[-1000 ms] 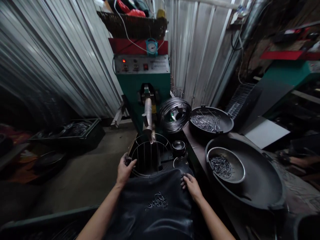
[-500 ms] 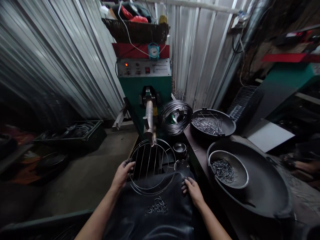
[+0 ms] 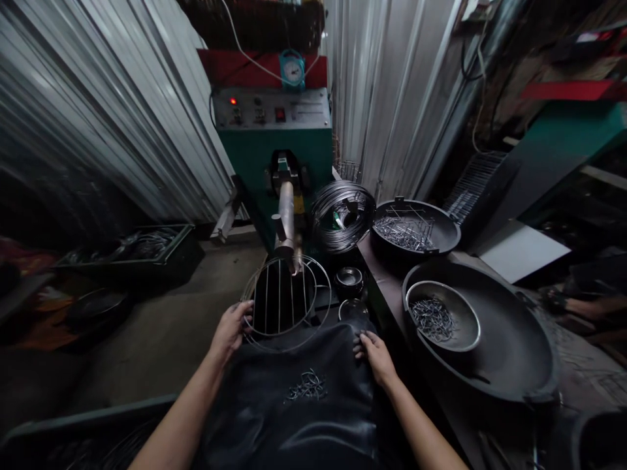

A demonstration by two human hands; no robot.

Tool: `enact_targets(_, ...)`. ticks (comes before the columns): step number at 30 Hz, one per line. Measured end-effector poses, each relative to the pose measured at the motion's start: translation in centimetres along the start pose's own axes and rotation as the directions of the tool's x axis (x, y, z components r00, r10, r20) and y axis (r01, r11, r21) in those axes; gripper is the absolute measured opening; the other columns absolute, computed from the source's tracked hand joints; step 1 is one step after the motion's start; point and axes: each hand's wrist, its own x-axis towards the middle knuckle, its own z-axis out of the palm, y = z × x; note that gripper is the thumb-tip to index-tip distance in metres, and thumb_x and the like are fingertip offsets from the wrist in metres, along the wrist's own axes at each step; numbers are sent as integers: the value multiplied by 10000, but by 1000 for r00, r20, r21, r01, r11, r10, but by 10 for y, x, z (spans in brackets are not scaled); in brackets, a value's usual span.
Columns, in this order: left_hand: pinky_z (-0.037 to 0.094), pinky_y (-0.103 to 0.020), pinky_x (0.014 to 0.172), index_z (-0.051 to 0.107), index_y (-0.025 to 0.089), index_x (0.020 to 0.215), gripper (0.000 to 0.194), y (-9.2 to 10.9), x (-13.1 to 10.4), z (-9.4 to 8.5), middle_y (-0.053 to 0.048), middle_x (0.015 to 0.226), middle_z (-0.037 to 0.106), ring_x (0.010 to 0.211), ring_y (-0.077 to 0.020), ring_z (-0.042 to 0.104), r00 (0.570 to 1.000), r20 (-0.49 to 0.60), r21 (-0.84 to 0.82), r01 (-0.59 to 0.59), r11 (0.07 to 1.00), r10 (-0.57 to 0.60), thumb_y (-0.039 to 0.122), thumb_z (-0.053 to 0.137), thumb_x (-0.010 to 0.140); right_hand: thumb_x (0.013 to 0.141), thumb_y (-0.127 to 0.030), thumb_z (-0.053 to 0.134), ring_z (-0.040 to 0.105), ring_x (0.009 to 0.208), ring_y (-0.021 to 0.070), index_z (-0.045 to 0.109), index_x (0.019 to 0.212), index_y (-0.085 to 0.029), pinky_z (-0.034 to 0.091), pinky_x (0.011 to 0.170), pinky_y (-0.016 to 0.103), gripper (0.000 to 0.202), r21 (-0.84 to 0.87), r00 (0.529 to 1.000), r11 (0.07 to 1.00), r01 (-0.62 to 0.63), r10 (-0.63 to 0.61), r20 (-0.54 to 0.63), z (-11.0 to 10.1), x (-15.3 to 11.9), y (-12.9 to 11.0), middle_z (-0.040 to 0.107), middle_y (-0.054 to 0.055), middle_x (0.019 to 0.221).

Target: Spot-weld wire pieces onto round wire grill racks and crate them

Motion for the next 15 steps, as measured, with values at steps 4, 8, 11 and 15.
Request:
enact_targets(4,290,-189,394,551,151,771,458,20,18,6,34,643,481,472,-69,404,998,1,6,55,998,-55,472,690,476,672,-463,695,581,593,127,634,903,-150,453,533,231,394,120,991,984,128,-132,23,23,5,-32,652,38,736)
enact_targets(8,223,-176,372,505,157,664,406,33,34,14,65,532,399,423,-54,333,999,13,-8,49,999,-49,450,706,467,737,-461,639,599,645,136,623,960,-165,469,578,246,370,159,949,951,264,-286,136,68,16,-72,661,44,800)
enact_targets(11,190,-169,364,449,171,629,418,37,43,15,87,496,341,398,-41,285,999,20,-29,42,999,-41,451,713,467,740,-466,619,595,625,132,633,945,-157,463,550,238,370,40,911,945,323,-322,258,100,26,-93,660,46,812)
enact_targets(15,201,-166,365,443,179,697,451,43,51,7,94,524,355,394,-37,285,998,64,-7,2,1000,-1,465,711,474,726,-445,597,564,567,122,652,883,-145,424,483,216,343,-133,887,921,367,-304,346,122,43,-101,645,30,720)
